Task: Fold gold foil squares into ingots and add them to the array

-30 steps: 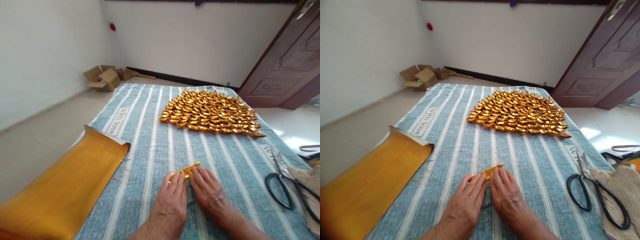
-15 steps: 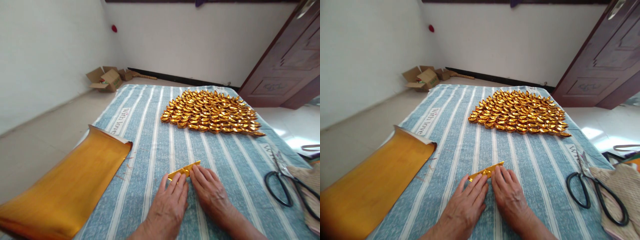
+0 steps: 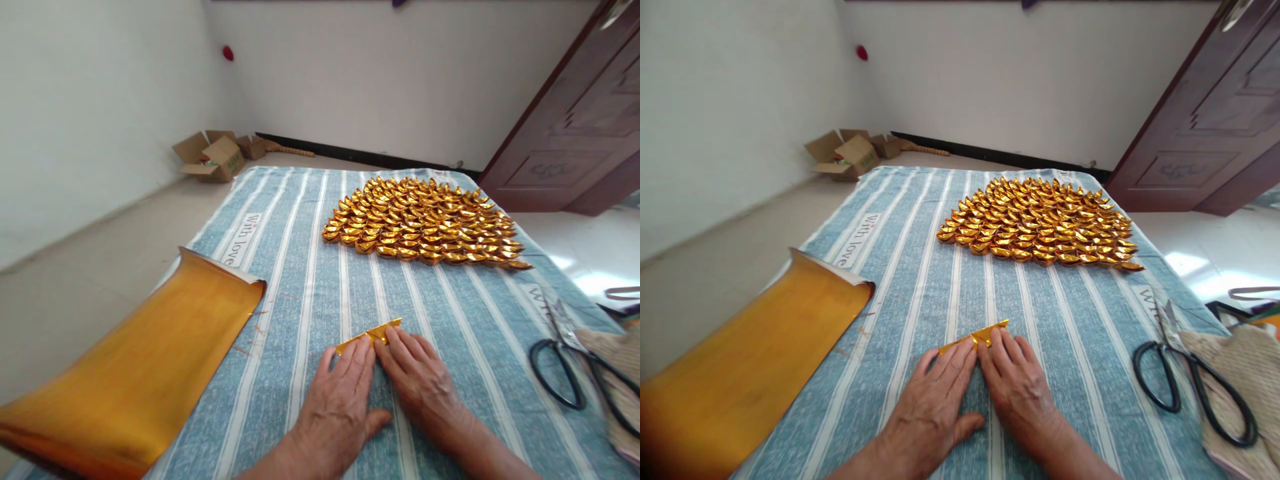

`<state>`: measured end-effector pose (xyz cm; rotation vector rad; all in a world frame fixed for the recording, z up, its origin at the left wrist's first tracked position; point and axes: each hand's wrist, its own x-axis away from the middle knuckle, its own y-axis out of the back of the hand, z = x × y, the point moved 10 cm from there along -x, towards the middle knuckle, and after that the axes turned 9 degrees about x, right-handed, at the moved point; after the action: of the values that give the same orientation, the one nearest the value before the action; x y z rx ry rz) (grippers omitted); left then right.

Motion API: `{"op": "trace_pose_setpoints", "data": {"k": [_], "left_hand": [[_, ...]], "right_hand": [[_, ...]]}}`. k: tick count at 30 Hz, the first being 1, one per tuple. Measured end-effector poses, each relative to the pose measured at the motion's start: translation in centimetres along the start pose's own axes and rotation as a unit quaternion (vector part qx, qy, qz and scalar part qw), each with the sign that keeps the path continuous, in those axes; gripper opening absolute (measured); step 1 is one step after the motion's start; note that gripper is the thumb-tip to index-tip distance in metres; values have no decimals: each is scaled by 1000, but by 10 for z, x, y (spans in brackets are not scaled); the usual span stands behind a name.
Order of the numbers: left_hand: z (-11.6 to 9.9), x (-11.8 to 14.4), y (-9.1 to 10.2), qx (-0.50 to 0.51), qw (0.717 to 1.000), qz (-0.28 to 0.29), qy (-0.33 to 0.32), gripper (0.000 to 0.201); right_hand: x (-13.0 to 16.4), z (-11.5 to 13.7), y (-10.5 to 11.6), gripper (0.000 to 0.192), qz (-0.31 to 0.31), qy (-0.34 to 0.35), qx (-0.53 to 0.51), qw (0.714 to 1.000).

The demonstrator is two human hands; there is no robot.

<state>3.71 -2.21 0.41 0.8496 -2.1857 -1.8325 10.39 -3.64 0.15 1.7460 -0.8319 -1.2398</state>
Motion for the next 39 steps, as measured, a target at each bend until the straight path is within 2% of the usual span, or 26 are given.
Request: {"op": "trace_pose_setpoints", "data": {"k": [3, 12, 21, 28, 33, 39], "left_hand": [[1, -1, 0, 8, 1000, 1, 0, 66], [-1, -7, 5, 10, 1000, 5, -18, 50], [-2, -13, -1, 8, 999, 40, 5, 51], [-3, -11, 5, -20, 999, 30, -10, 46], [-2, -6, 8, -31, 999, 17, -12, 43], [1, -1, 9, -34, 999, 20, -26, 42]], "right_hand": [[0, 0, -1, 39, 3, 2, 6, 1000], [2, 0, 0, 35, 12, 6, 3, 1000], [1, -1, 1, 34, 23, 13, 5, 1000], [0, -1, 3, 26, -7, -3, -3, 1000], [3, -2, 3, 28, -39, -7, -3, 999], [1, -2, 4, 29, -42, -11, 7, 999]]}}
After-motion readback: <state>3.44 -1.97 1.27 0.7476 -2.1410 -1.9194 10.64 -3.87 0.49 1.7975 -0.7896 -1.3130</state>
